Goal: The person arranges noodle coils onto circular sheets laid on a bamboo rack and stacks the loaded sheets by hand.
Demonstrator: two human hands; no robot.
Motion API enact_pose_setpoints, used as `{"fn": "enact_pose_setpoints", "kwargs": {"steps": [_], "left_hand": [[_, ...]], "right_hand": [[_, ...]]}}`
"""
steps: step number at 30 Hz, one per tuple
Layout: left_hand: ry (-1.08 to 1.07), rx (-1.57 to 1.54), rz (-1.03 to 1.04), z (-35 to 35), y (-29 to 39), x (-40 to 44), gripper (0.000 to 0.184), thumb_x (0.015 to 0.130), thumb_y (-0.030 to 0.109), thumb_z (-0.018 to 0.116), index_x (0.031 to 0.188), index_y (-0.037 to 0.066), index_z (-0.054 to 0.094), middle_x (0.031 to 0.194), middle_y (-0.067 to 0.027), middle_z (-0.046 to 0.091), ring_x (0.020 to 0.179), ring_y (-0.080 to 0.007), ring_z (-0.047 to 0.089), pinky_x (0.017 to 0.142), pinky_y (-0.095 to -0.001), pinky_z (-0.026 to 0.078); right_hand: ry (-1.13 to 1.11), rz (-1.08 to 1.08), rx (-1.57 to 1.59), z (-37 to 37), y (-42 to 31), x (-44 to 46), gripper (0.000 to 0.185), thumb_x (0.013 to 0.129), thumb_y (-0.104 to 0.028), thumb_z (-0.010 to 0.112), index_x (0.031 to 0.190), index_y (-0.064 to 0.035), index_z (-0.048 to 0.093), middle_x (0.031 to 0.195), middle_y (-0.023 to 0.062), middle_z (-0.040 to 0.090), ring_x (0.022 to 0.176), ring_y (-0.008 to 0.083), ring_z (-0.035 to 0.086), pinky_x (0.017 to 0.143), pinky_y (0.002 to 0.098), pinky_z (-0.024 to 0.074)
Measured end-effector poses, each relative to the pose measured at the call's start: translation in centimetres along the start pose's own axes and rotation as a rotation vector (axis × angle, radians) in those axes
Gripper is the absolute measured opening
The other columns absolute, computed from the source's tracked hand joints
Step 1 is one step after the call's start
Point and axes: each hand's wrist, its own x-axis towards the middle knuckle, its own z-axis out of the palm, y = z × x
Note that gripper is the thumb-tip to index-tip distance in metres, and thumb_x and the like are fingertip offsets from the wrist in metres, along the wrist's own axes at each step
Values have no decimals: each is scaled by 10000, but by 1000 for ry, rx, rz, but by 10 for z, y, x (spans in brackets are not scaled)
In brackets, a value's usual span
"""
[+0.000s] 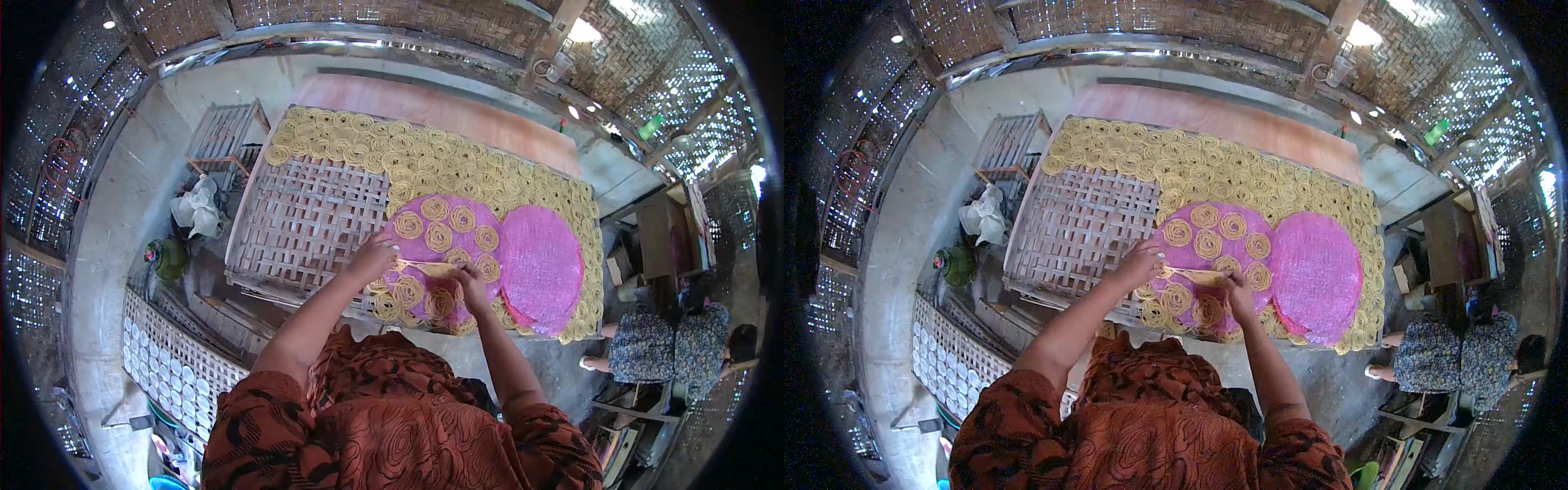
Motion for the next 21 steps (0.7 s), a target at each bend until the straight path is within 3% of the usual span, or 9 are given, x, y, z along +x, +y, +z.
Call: {"fn": "enact_pose_setpoints", "kwargs": {"steps": [2, 6, 8, 13, 15, 17, 19, 21], "left_hand": [[61, -138, -62, -10, -1, -14, 322, 723, 158, 706, 1033, 87, 652, 1127, -126, 613, 1221, -293, 447, 1010, -423, 357], [66, -388, -79, -34, -6, -38, 288, 767, 180, 704, 1020, 61, 638, 1070, -137, 632, 1097, -281, 553, 928, -396, 432], [165, -648, -310, -52, -2, -58, 179, 774, 136, 704, 893, 22, 632, 909, -124, 654, 811, -229, 641, 735, -335, 489], [153, -693, -324, -61, -58, -116, 233, 796, 136, 708, 958, 0, 609, 917, -100, 659, 836, -151, 632, 738, -298, 493], [194, -868, -398, -55, -76, -142, 200, 877, 125, 627, 1018, -5, 570, 928, -53, 634, 889, -125, 609, 803, -279, 478], [200, -902, -416, -60, -86, -168, 163, 882, 91, 609, 1010, 0, 564, 921, -35, 621, 873, -116, 604, 799, -263, 475], [304, -1030, -667, -82, -83, -190, 221, 836, 91, 663, 1026, -3, 601, 947, -65, 657, 852, -112, 602, 764, -262, 483], [314, -982, -711, -89, -99, -215, 201, 847, 84, 649, 1024, 3, 604, 945, -62, 653, 845, -103, 596, 761, -260, 481]], "right_hand": [[39, 70, 257, 3, -5, 2, 74, 837, -39, 515, 871, -40, 580, 832, 18, 586, 808, 125, 558, 781, 262, 437], [24, 52, 337, 9, -32, -3, 69, 851, -36, 506, 853, -67, 567, 840, 41, 590, 818, 159, 577, 774, 308, 455], [18, 67, 367, 18, -47, -6, 53, 853, -48, 513, 854, -60, 565, 827, 35, 586, 804, 151, 572, 777, 297, 450], [-52, 143, 278, 58, -70, -11, 62, 859, -61, 526, 889, -32, 572, 811, 37, 584, 783, 149, 579, 763, 301, 461], [-117, 186, 183, 80, -64, -13, 57, 855, -55, 529, 884, -35, 573, 823, 42, 588, 785, 159, 582, 764, 311, 469], [-183, 222, 90, 100, -57, -15, 53, 850, -50, 531, 880, -38, 573, 836, 47, 593, 786, 168, 585, 765, 321, 476], [-233, 289, 36, 111, -47, -14, 74, 843, -59, 548, 896, -20, 582, 831, 44, 592, 785, 168, 586, 772, 326, 478], [-263, 270, -46, 128, -42, -17, 94, 843, -71, 556, 904, -7, 588, 825, 43, 598, 775, 156, 580, 765, 307, 470]]}}
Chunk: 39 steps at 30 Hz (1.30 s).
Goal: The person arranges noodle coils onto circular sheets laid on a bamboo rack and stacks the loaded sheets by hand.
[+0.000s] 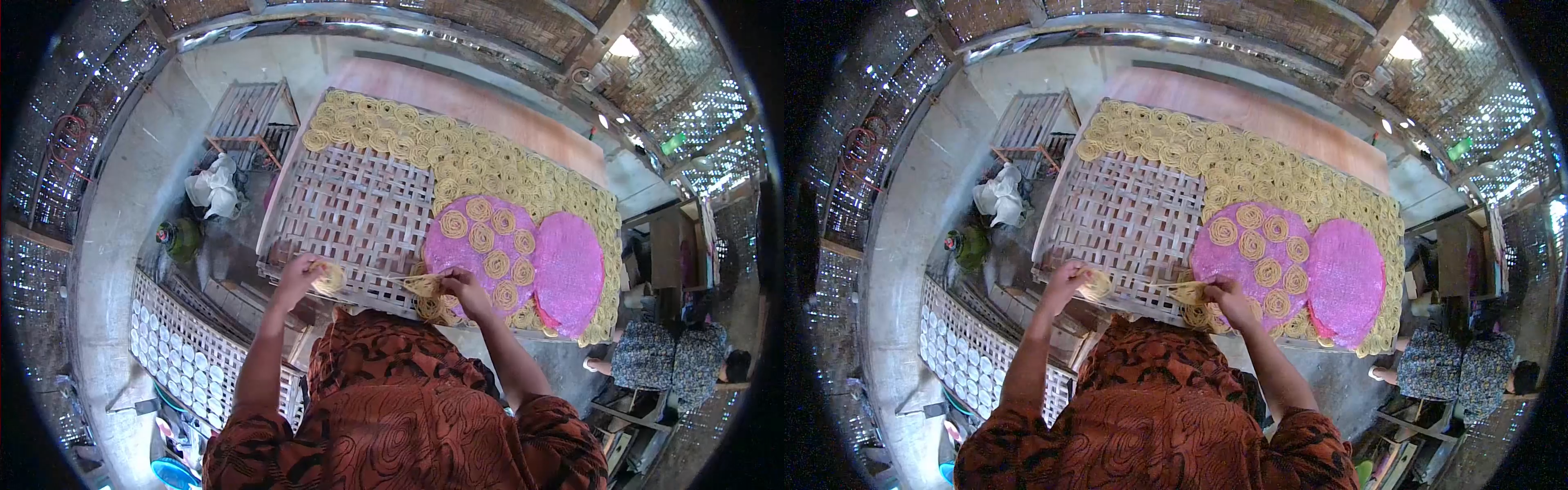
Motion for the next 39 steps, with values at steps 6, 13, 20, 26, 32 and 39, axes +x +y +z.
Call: {"fn": "enact_pose_setpoints", "kwargs": {"steps": [6, 13, 20, 26, 32, 39], "left_hand": [[303, -60, 21, -60, -32, -3, 148, 881, 69, 598, 1016, 8, 608, 924, -47, 643, 832, -86, 583, 731, -252, 468], [201, 128, 137, -6, 6, 0, 154, 870, 88, 610, 1004, 12, 604, 912, -59, 647, 829, -123, 619, 740, -268, 478], [63, 358, 162, 81, 21, -1, 198, 840, 139, 637, 1005, 35, 607, 963, -140, 648, 889, -272, 642, 802, -339, 501], [-116, 637, 816, 105, -32, -11, 171, 846, 93, 624, 1002, 24, 611, 977, -141, 640, 896, -316, 619, 806, -378, 509], [90, 193, 269, 102, -28, 2, 143, 864, 71, 596, 999, 23, 580, 916, -98, 653, 889, -197, 637, 794, -311, 495], [269, 70, 170, 58, 13, 26, 102, 891, 57, 584, 972, -5, 578, 875, -42, 655, 838, -67, 597, 751, -210, 469]], "right_hand": [[-21, -136, -304, 24, 13, 8, 158, 844, -98, 563, 974, -23, 613, 810, 78, 639, 756, 192, 596, 720, 321, 467], [-483, -858, -1238, 39, 15, -13, 308, 812, -141, 623, 1112, -68, 624, 1144, 120, 606, 1109, 295, 526, 1010, 442, 348], [-7, -535, -687, 26, 20, -22, 291, 817, -77, 596, 1106, -77, 635, 1117, 155, 613, 1082, 324, 547, 963, 432, 397], [289, -470, -806, -20, 18, -10, 216, 824, -63, 593, 1029, -26, 652, 992, 165, 646, 952, 328, 620, 836, 367, 478], [242, -560, -1129, 23, 35, -2, 181, 785, -148, 648, 936, -49, 666, 939, 166, 638, 843, 364, 587, 767, 447, 467], [71, -278, -751, 56, 24, 17, 196, 762, -209, 702, 845, -42, 644, 841, 114, 639, 883, 298, 584, 787, 402, 442]]}}
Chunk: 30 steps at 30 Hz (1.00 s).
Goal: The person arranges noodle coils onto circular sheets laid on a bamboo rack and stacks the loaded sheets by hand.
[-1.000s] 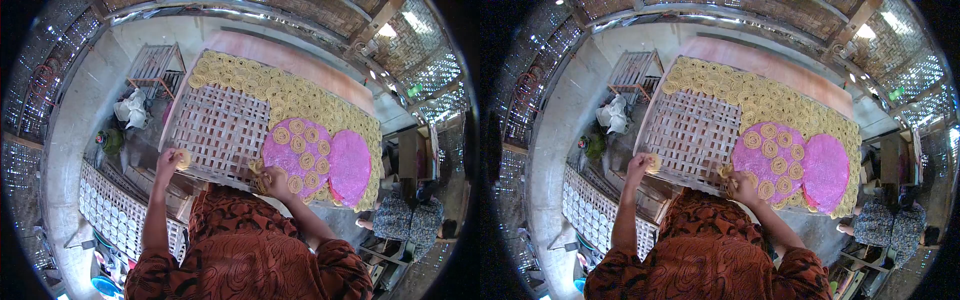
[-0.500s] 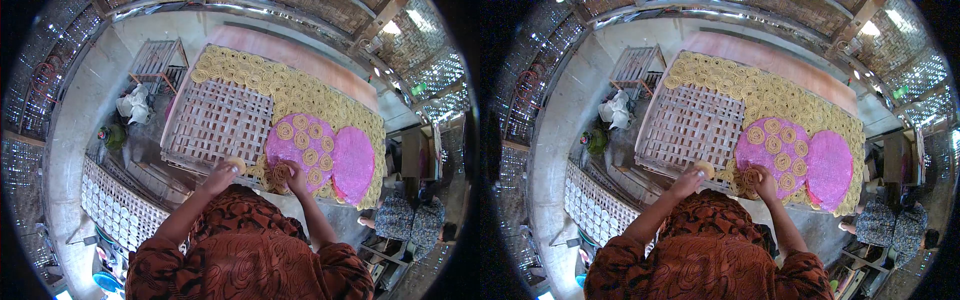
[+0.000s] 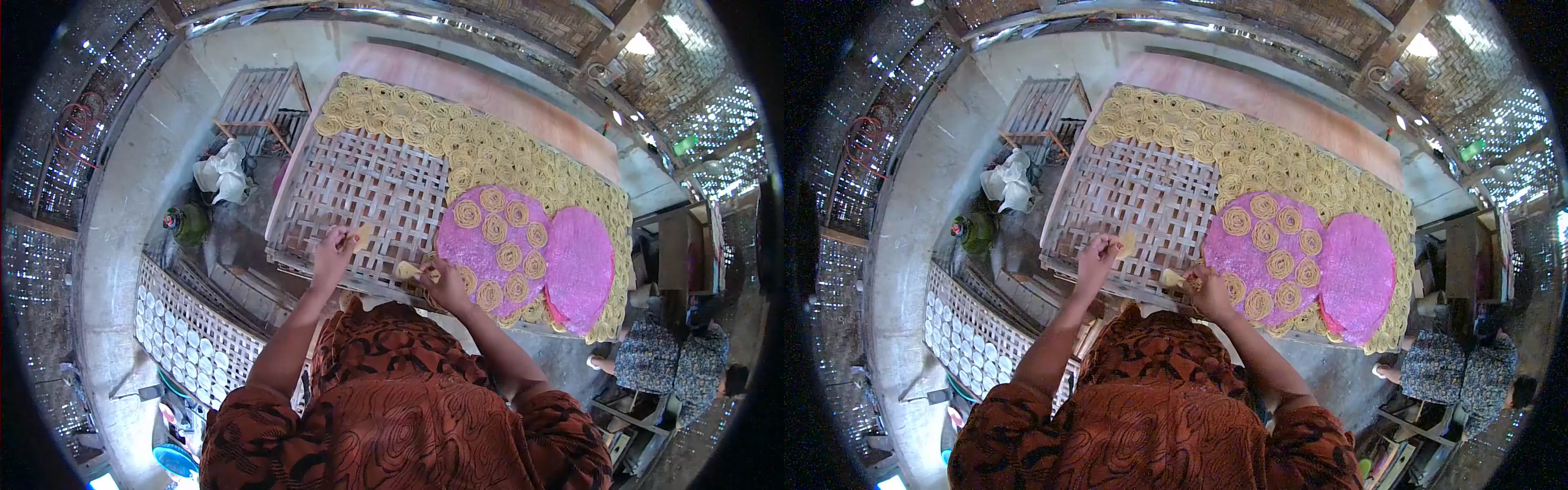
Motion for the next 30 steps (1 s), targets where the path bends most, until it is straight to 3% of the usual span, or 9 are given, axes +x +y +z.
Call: {"fn": "enact_pose_setpoints", "kwargs": {"steps": [2, 5, 8, 17, 19, 20, 24, 26, 30], "left_hand": [[15, -9, 34, -7, -3, 1, 106, 892, 52, 581, 980, -7, 578, 885, -45, 652, 846, -66, 597, 750, -213, 471], [25, -23, 75, -5, -18, -4, 118, 889, 45, 582, 994, -11, 577, 903, -50, 649, 856, -67, 600, 749, -219, 475], [-10, -27, 69, -2, -24, -12, 133, 881, 39, 591, 1003, -13, 577, 909, -55, 648, 862, -74, 603, 752, -227, 480], [-63, 79, 77, 25, -17, -13, 172, 850, 96, 627, 994, 5, 605, 928, -150, 664, 875, -245, 666, 748, -324, 516], [-159, 440, 348, 25, 5, -26, 176, 883, 123, 574, 1028, 26, 599, 921, -176, 649, 867, -317, 643, 751, -376, 513], [-264, 391, 422, 25, 20, -29, 173, 893, 108, 531, 1041, 35, 586, 965, -177, 639, 928, -340, 615, 814, -408, 493], [-588, 639, 629, 45, -83, -43, 300, 893, 159, 535, 1175, 60, 565, 1226, -116, 561, 1179, -302, 488, 1020, -429, 368], [-564, 609, 675, 43, -79, -46, 303, 883, 157, 546, 1167, 52, 564, 1216, -104, 563, 1173, -299, 491, 1023, -432, 367], [-530, 594, 731, 44, -73, -50, 322, 859, 183, 595, 1146, 39, 564, 1195, -91, 562, 1162, -286, 497, 1036, -447, 358]], "right_hand": [[11, -398, -229, -10, -3, -4, 218, 762, -219, 672, 910, -70, 612, 932, 75, 615, 957, 303, 541, 823, 425, 397], [-119, -590, -659, -17, 5, -13, 203, 755, -217, 676, 900, -91, 611, 970, 43, 611, 981, 266, 525, 825, 418, 382], [-86, -633, -573, -13, 18, -22, 195, 762, -226, 666, 897, -99, 606, 983, 33, 602, 978, 257, 518, 826, 422, 378], [-35, -459, -503, -6, 21, -37, 275, 772, -175, 655, 1030, -96, 600, 978, 63, 618, 964, 289, 504, 846, 436, 376], [37, -380, -382, -9, 18, -39, 345, 763, -126, 644, 1099, -79, 583, 995, 104, 628, 952, 318, 523, 856, 445, 380], [70, -316, -243, -17, 11, -40, 351, 757, -115, 646, 1101, -71, 590, 1001, 125, 625, 941, 330, 535, 850, 447, 390], [203, -179, -194, -43, 32, -35, 266, 777, -110, 615, 1036, -51, 628, 998, 165, 615, 892, 360, 569, 804, 457, 436], [344, -144, -433, -47, 53, -33, 231, 793, -125, 593, 1000, -31, 629, 1000, 175, 608, 875, 379, 573, 781, 467, 456], [347, -103, -387, -50, 69, -36, 260, 789, -135, 597, 1023, -23, 617, 995, 199, 597, 883, 394, 566, 781, 470, 457]]}}
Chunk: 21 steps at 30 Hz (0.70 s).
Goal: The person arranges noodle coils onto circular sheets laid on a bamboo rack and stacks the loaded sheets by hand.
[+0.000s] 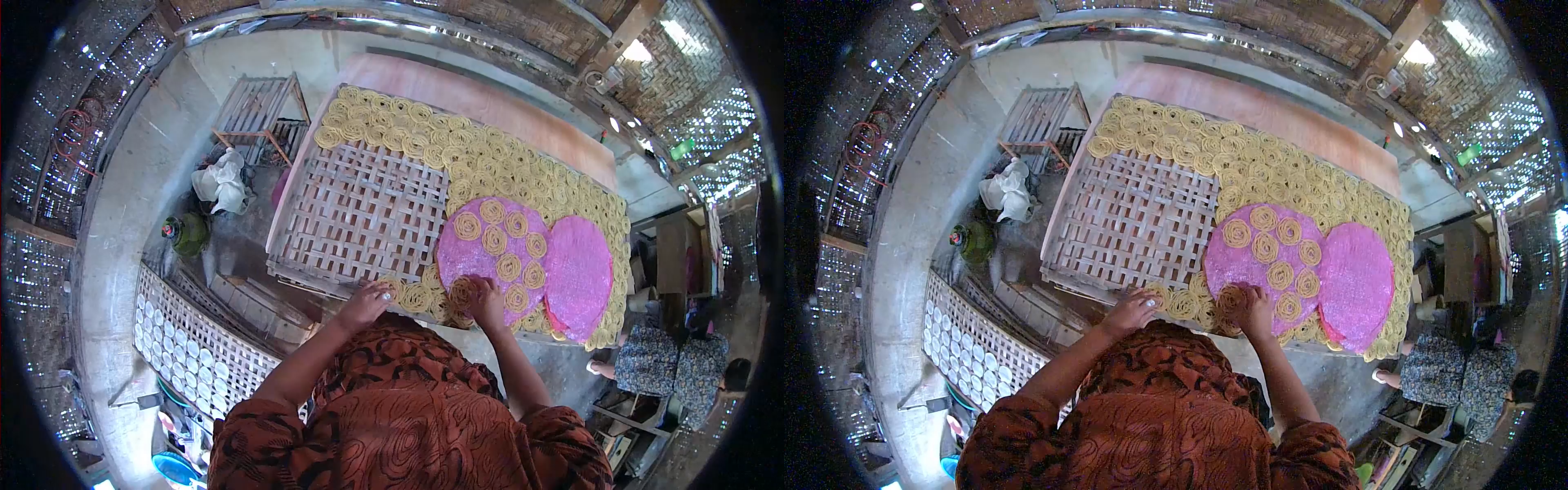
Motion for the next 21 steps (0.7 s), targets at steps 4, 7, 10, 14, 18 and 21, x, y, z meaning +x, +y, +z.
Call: {"fn": "enact_pose_setpoints", "kwargs": {"steps": [4, 7, 10, 14, 18, 21], "left_hand": [[44, 25, 37, -5, 4, -2, 363, 841, 211, 634, 1157, 49, 563, 1201, -88, 560, 1155, -273, 506, 1040, -464, 349], [54, 66, 63, -5, 4, -2, 394, 869, 242, 599, 1209, 51, 538, 1192, -135, 572, 1144, -299, 520, 1038, -467, 344], [126, -26, -18, -5, 10, -6, 359, 874, 239, 599, 1189, 71, 559, 1163, -153, 586, 1127, -309, 526, 1045, -465, 331], [390, -291, -315, -14, 13, -15, 252, 877, 169, 591, 1121, 112, 617, 1088, -132, 630, 1024, -304, 586, 924, -413, 440], [644, -452, -746, -51, 18, -30, 232, 880, 65, 565, 1101, 102, 624, 994, -95, 669, 886, -214, 643, 751, -308, 500], [747, -466, -921, -70, 25, -56, 219, 899, 29, 537, 1099, 67, 618, 951, -53, 669, 849, -134, 618, 736, -252, 480]], "right_hand": [[-173, 208, -51, 6, 5, 0, 264, 772, -123, 628, 1002, 4, 600, 955, 196, 613, 870, 365, 589, 746, 442, 481], [-115, 69, -158, 1, 3, 15, 269, 750, -131, 650, 950, 31, 573, 857, 192, 619, 766, 360, 600, 691, 426, 491], [-189, 32, -17, -11, -3, 25, 286, 745, -128, 674, 955, 21, 548, 813, 187, 621, 722, 333, 605, 652, 389, 488], [-494, 236, 693, -16, -47, 45, 268, 786, -61, 679, 999, 0, 528, 853, 134, 634, 734, 246, 608, 642, 323, 469], [-698, 258, 927, 25, -102, 70, 229, 831, -15, 631, 1031, -7, 520, 891, 92, 640, 779, 229, 625, 674, 334, 490], [-456, -224, 749, 64, -143, 77, 239, 838, -32, 617, 1055, -13, 518, 944, 120, 643, 857, 265, 640, 734, 347, 504]]}}
